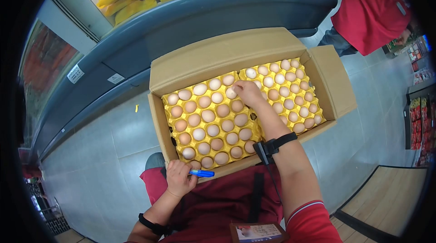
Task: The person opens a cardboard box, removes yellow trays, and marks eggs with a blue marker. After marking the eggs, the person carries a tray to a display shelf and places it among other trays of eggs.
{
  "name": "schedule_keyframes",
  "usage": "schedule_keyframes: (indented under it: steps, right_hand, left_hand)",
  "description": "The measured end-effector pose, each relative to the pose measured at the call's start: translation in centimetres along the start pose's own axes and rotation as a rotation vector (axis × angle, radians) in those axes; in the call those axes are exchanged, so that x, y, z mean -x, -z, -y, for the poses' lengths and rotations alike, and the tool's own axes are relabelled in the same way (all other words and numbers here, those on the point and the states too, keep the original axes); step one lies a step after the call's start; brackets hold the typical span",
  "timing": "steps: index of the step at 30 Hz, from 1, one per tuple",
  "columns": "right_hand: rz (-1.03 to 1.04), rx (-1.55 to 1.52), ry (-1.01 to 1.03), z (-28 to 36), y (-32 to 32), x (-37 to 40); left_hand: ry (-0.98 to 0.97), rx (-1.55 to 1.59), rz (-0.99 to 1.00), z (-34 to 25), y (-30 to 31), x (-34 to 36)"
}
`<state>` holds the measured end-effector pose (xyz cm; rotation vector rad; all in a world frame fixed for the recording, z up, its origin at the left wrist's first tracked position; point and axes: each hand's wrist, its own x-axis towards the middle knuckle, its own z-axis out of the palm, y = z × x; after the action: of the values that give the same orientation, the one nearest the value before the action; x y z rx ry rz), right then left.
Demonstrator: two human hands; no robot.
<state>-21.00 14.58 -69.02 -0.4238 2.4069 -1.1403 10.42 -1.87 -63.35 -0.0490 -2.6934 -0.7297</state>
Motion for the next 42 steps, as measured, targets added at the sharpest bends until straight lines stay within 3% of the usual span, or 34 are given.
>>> schedule_keyframes:
  steps: [2,5,7,9,10,11,13,14,15,18,22,23,24,26,29,32,36,40,42]
  right_hand:
    - [-0.079,-0.097,0.054,-1.6,-0.2,-0.5]
    - [-0.356,-0.046,0.223,1.2,1.2,2.3]
    - [-0.174,0.041,0.005,5.2,2.9,6.9]
    - [-0.023,-0.161,0.144,5.3,1.4,11.8]
    - [0.117,-0.090,0.226,5.8,0.4,14.6]
    - [0.309,-0.080,0.093,8.9,-0.3,17.4]
    - [0.607,-0.369,0.209,7.9,-3.9,20.8]
    - [0.722,-0.842,0.027,8.9,-4.9,22.0]
    - [0.682,-0.952,0.080,7.8,-6.6,22.5]
    - [0.478,-0.754,0.261,7.1,-8.3,23.1]
    - [0.212,-0.704,0.222,6.9,-7.3,23.7]
    - [0.185,-0.912,-0.024,6.7,-6.5,23.8]
    - [0.085,-0.988,-0.062,6.9,-5.2,23.9]
    - [0.061,-1.188,-0.007,5.6,-4.4,23.8]
    - [0.153,-1.206,-0.018,5.7,-4.3,24.3]
    - [0.328,-1.044,0.082,5.3,-3.8,24.6]
    - [0.412,-0.977,0.004,4.7,-4.8,25.2]
    - [0.299,-0.905,0.151,4.7,-4.6,25.3]
    - [0.162,-0.952,0.207,5.3,-4.2,25.8]
  left_hand:
    - [0.001,0.005,0.003,-0.1,0.0,0.1]
    - [0.002,0.014,-0.004,0.0,0.0,0.0]
    - [0.004,0.020,-0.007,-0.1,0.1,0.0]
    - [0.002,0.023,-0.038,-0.1,0.1,0.0]
    - [-0.001,0.025,-0.050,0.0,0.1,0.0]
    - [-0.001,0.016,-0.043,0.0,0.2,0.2]
    - [-0.016,0.004,-0.032,0.2,0.0,0.4]
    - [-0.002,0.010,-0.030,0.3,-0.1,0.6]
    - [0.006,0.017,-0.028,0.5,-0.2,0.9]
    - [0.006,0.060,0.074,0.3,-0.8,1.2]
    - [-0.005,0.166,0.163,-2.0,1.1,-0.2]
    - [0.017,0.208,0.170,-2.6,1.5,-0.2]
    - [0.040,0.250,0.176,-3.1,1.9,-0.1]
    - [0.137,0.308,0.232,-3.4,2.2,0.3]
    - [0.265,0.351,0.381,-4.2,2.3,0.4]
    - [0.111,0.357,0.418,-5.3,2.6,-0.9]
    - [0.049,0.356,0.458,-6.3,1.2,-0.3]
    - [0.107,0.294,0.470,-6.9,0.9,-0.1]
    - [0.312,0.439,0.438,-7.1,1.0,-0.2]
